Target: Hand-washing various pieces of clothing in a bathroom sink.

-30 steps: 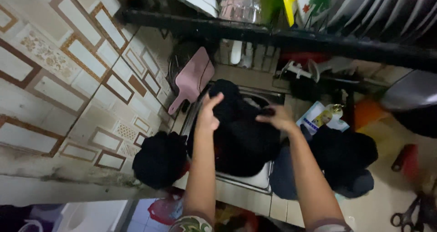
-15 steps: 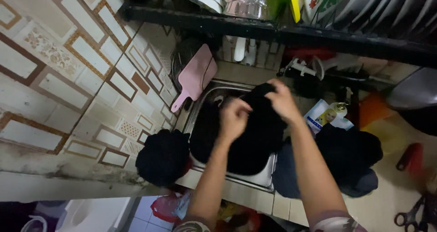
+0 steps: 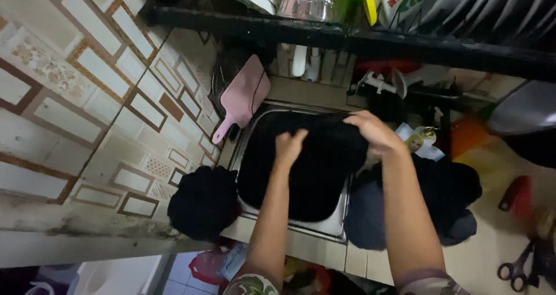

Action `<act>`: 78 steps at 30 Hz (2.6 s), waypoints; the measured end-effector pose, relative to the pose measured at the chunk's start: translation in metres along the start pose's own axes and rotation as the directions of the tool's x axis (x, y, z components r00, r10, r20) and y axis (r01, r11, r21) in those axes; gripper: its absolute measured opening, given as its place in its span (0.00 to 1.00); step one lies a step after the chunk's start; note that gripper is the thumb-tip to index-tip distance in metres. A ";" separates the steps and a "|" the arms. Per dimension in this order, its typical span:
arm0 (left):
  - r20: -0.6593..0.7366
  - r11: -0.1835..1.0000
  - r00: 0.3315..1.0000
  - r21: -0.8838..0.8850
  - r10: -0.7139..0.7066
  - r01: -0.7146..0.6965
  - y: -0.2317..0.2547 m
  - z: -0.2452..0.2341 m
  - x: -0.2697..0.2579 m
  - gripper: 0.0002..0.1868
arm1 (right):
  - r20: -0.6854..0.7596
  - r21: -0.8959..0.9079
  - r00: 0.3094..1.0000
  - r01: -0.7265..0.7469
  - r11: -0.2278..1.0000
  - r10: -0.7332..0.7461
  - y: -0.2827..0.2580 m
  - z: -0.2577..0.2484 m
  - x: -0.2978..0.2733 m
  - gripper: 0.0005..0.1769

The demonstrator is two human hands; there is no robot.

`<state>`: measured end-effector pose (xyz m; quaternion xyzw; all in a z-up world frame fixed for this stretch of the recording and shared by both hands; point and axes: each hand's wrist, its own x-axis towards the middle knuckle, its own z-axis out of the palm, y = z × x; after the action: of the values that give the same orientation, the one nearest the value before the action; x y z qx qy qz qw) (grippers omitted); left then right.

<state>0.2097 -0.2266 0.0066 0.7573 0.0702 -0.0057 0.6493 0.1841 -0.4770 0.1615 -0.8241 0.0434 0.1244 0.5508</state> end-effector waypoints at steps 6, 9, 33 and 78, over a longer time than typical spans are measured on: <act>-0.180 0.828 0.826 -0.090 0.533 -0.554 0.177 -0.029 -0.066 0.12 | 0.029 0.671 0.993 0.067 0.738 -0.117 -0.046 -0.023 -0.030 0.22; -0.218 0.636 0.624 -0.023 0.750 -0.772 0.230 -0.037 -0.090 0.08 | 0.064 0.735 0.962 0.135 0.664 -0.266 -0.061 -0.035 -0.043 0.21; 0.025 0.905 0.999 -0.421 -0.045 0.051 0.073 0.010 0.001 0.20 | -0.016 -0.431 0.966 0.227 0.873 -0.259 0.096 0.196 0.028 0.12; -0.064 0.761 0.779 0.277 0.624 -0.587 0.081 -0.015 -0.083 0.22 | 0.129 -0.080 0.926 0.365 0.927 -0.354 -0.003 0.059 0.031 0.12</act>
<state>0.1354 -0.2319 0.0968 0.8103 -0.1308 0.2539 0.5117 0.2053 -0.4194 0.1352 -0.8368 -0.1460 0.0694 0.5230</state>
